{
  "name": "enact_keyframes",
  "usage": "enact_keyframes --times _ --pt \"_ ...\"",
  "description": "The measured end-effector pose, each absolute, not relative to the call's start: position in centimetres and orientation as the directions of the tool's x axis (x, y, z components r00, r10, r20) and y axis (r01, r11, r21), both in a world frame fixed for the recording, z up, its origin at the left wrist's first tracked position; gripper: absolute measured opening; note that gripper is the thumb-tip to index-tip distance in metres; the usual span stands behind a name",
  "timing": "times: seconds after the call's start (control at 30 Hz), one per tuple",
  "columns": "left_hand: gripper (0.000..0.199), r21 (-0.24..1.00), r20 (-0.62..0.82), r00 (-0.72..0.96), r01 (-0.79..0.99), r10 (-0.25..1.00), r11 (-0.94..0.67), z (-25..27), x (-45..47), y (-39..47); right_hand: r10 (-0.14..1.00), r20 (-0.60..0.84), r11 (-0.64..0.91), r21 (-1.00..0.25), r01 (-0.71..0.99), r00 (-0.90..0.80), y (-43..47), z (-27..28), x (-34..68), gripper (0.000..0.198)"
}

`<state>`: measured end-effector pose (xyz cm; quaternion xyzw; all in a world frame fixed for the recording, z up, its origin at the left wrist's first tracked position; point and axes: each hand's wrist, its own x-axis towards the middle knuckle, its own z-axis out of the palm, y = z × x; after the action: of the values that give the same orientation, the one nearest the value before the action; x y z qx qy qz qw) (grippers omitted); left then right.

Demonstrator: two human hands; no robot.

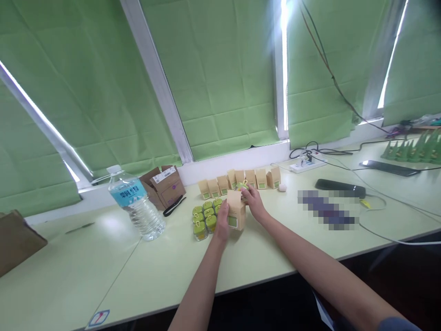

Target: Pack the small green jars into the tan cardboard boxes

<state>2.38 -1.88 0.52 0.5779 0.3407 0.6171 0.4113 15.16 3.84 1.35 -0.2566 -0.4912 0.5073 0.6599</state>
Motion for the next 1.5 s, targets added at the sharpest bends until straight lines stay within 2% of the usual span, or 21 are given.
enact_keyframes --times 0.23,0.4,0.7,1.0,1.13,1.23,1.37,1.5 --pt "0.047 0.872 0.479 0.048 -0.140 0.876 -0.469 0.1 1.5 -1.0 0.932 0.362 0.330 -0.833 -0.445 0.014 3.5 1.4 15.2 0.041" --pt "0.047 0.884 0.463 0.038 -0.093 0.885 -0.458 -0.1 1.5 -1.0 0.946 0.322 0.309 -0.846 -0.434 0.045 3.5 1.8 15.3 0.044" --pt "0.048 0.884 0.461 0.029 -0.101 0.887 -0.456 0.2 1.6 -1.1 0.964 0.260 0.239 -0.755 -0.610 0.056 4.2 1.6 15.7 0.044" --pt "0.052 0.905 0.401 0.002 -0.154 0.916 -0.396 -0.3 1.7 -1.0 0.968 0.248 0.197 -0.701 -0.686 0.024 4.3 1.9 16.0 0.044" --pt "0.047 0.903 0.428 0.041 -0.071 0.903 -0.424 0.4 2.0 -1.9 0.975 0.216 0.132 -0.757 -0.640 -0.054 4.5 1.7 15.8 0.044" --pt "0.045 0.880 0.472 0.089 0.008 0.877 -0.475 1.0 2.3 -2.5 0.977 0.187 0.105 -0.834 -0.541 -0.099 4.4 1.5 15.3 0.044" --pt "0.048 0.862 0.495 0.096 0.068 0.864 -0.502 1.2 2.2 -2.7 0.966 0.230 0.175 -0.918 -0.356 -0.117 4.1 1.3 15.0 0.045" --pt "0.049 0.846 0.511 0.077 0.131 0.856 -0.517 0.9 1.9 -2.3 0.940 0.316 0.261 -0.909 -0.325 -0.129 3.8 1.4 15.1 0.044"
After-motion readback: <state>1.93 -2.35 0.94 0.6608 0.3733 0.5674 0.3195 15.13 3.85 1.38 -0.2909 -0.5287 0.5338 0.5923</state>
